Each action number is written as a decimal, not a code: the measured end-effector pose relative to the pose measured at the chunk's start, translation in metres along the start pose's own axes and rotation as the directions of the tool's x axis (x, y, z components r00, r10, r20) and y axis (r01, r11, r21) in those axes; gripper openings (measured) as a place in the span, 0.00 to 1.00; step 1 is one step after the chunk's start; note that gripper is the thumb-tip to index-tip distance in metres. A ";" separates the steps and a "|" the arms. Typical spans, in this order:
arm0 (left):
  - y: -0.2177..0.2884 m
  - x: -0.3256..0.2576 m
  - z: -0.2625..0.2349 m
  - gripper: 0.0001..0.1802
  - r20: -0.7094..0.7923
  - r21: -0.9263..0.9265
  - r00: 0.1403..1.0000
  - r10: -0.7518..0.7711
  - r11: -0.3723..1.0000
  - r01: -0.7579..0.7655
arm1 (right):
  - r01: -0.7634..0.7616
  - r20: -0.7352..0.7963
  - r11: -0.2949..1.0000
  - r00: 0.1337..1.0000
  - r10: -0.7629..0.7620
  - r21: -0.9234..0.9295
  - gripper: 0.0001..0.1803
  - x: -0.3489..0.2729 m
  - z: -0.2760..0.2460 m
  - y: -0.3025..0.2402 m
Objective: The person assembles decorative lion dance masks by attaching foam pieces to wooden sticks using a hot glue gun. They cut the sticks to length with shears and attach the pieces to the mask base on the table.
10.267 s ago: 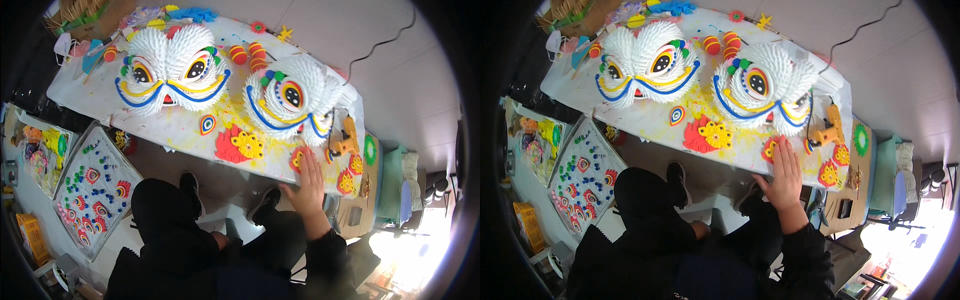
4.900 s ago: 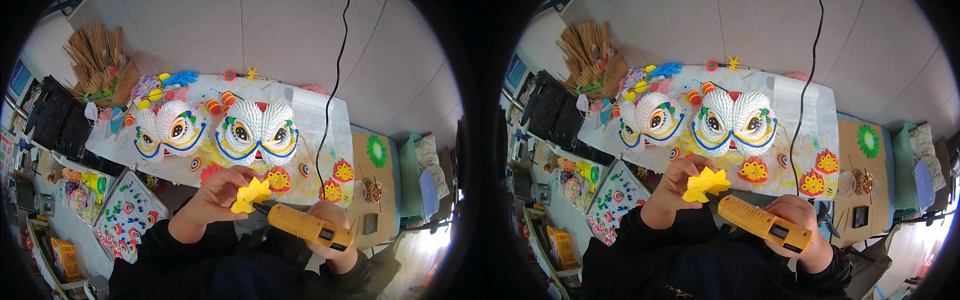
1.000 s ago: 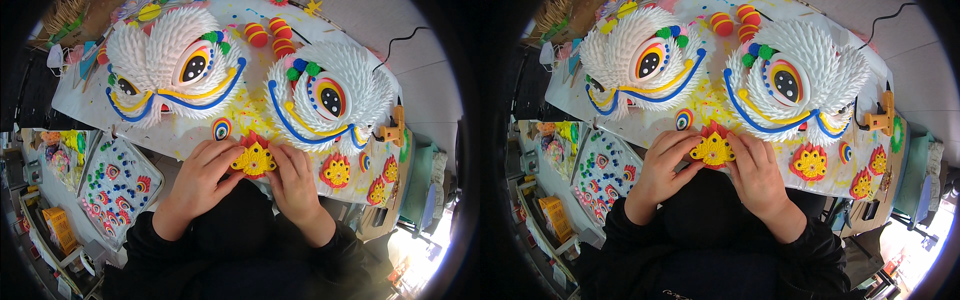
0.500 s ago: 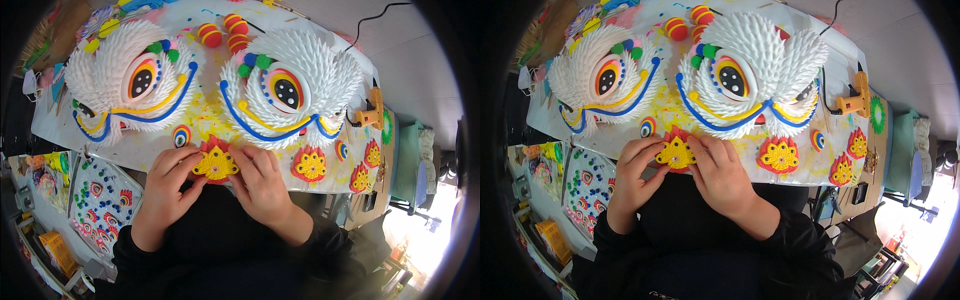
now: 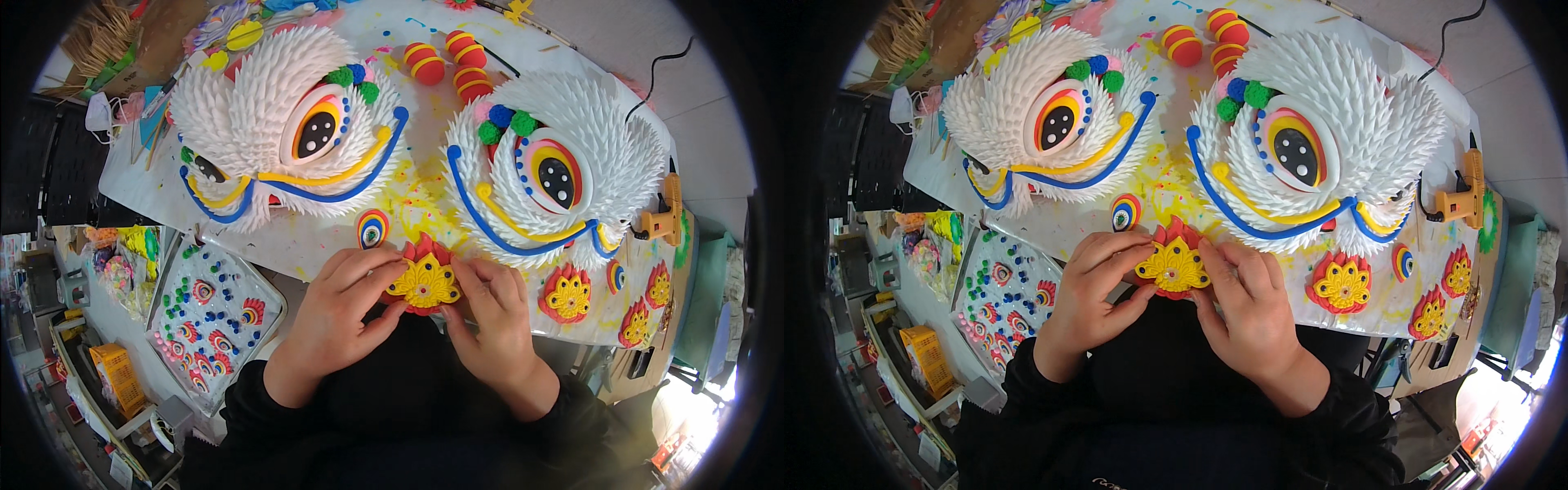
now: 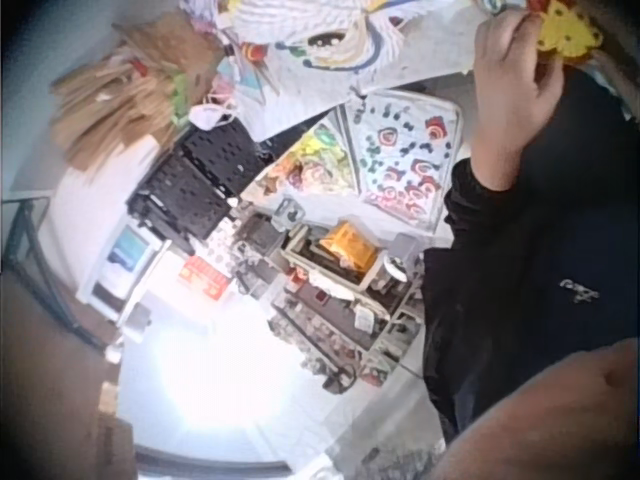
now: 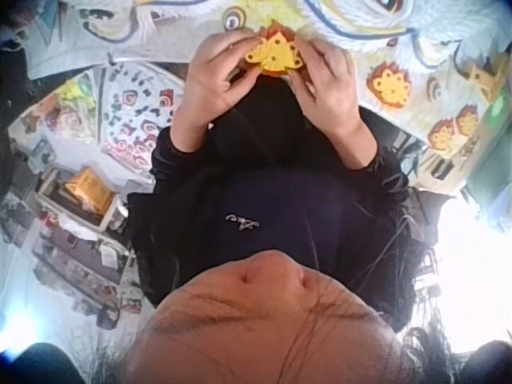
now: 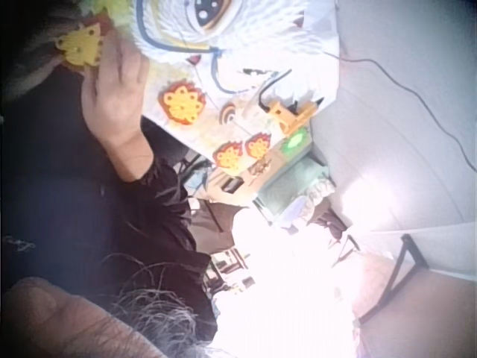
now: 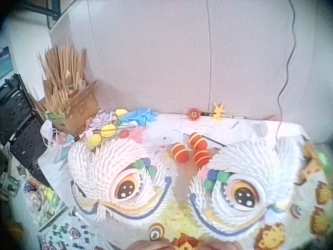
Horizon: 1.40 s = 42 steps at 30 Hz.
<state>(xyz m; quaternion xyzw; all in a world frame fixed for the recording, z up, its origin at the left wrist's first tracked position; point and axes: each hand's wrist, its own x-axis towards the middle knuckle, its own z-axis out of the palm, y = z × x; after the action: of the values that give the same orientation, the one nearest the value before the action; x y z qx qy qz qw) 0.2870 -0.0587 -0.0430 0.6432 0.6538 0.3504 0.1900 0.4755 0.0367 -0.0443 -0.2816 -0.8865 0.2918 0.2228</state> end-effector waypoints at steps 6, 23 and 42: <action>0.000 0.000 0.001 0.20 0.001 0.007 1.000 0.008 1.000 -0.008 | 0.022 -0.002 1.000 1.000 -0.022 0.004 0.26 0.001 0.001 0.001; 0.001 0.001 0.000 0.17 0.007 0.004 1.000 0.017 1.000 -0.017 | -0.005 -0.014 1.000 1.000 0.005 0.011 0.25 0.003 0.002 0.000; 0.005 -0.004 -0.005 0.17 -0.003 0.096 0.998 0.060 0.994 -0.059 | 0.010 -0.044 0.999 0.999 -0.008 0.052 0.24 -0.003 0.001 0.000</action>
<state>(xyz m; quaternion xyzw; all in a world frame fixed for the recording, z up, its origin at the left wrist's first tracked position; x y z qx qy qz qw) 0.2875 -0.0641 -0.0373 0.6698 0.6508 0.3262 0.1466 0.4768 0.0343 -0.0458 -0.2780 -0.8748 0.3075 0.2507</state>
